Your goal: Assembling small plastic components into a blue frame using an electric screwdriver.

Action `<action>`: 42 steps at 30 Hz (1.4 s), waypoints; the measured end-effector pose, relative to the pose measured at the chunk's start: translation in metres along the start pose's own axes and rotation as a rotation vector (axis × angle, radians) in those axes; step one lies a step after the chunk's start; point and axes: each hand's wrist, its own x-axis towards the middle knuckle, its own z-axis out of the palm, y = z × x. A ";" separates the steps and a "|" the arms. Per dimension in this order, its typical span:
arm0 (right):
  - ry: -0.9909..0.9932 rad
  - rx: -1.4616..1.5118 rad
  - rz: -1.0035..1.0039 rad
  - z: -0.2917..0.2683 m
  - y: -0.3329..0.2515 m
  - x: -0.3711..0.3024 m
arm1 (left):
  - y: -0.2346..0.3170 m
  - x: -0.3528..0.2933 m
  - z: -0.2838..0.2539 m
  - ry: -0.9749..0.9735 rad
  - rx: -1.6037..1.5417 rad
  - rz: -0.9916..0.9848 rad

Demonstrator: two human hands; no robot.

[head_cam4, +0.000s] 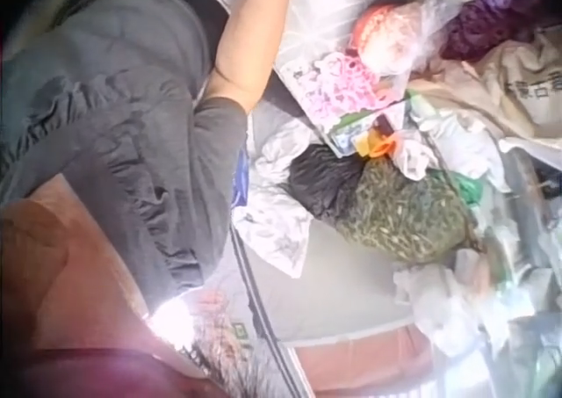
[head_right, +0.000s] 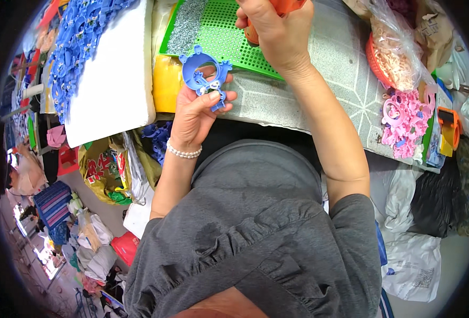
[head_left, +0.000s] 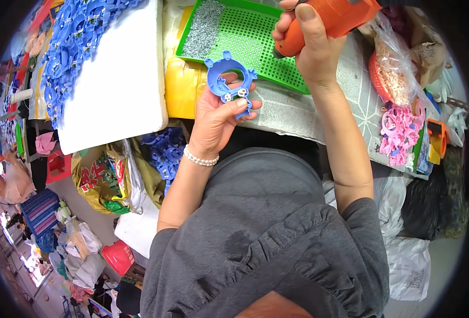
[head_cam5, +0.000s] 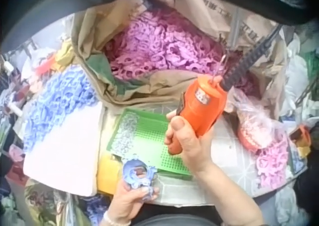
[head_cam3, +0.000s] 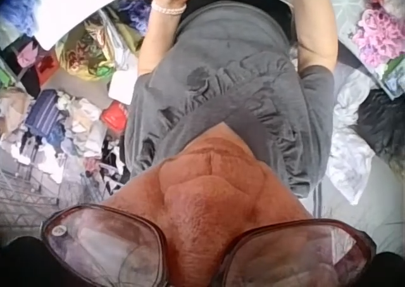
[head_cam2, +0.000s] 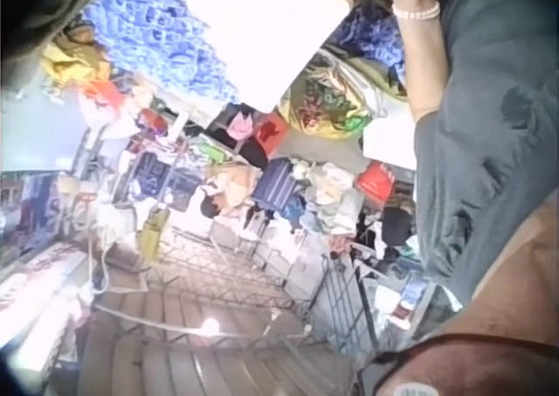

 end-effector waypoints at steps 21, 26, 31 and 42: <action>-0.063 -0.055 -0.136 0.008 0.025 0.013 | 0.000 0.003 0.001 -0.020 0.116 -0.014; -0.065 -0.046 -0.141 0.008 0.027 0.013 | 0.000 0.004 0.001 -0.034 0.119 -0.026; -0.075 -0.041 -0.147 0.008 0.028 0.013 | -0.001 0.004 0.001 -0.035 0.121 -0.016; -0.110 -0.004 -0.099 0.000 0.015 0.012 | -0.001 0.002 0.000 -0.050 0.145 -0.024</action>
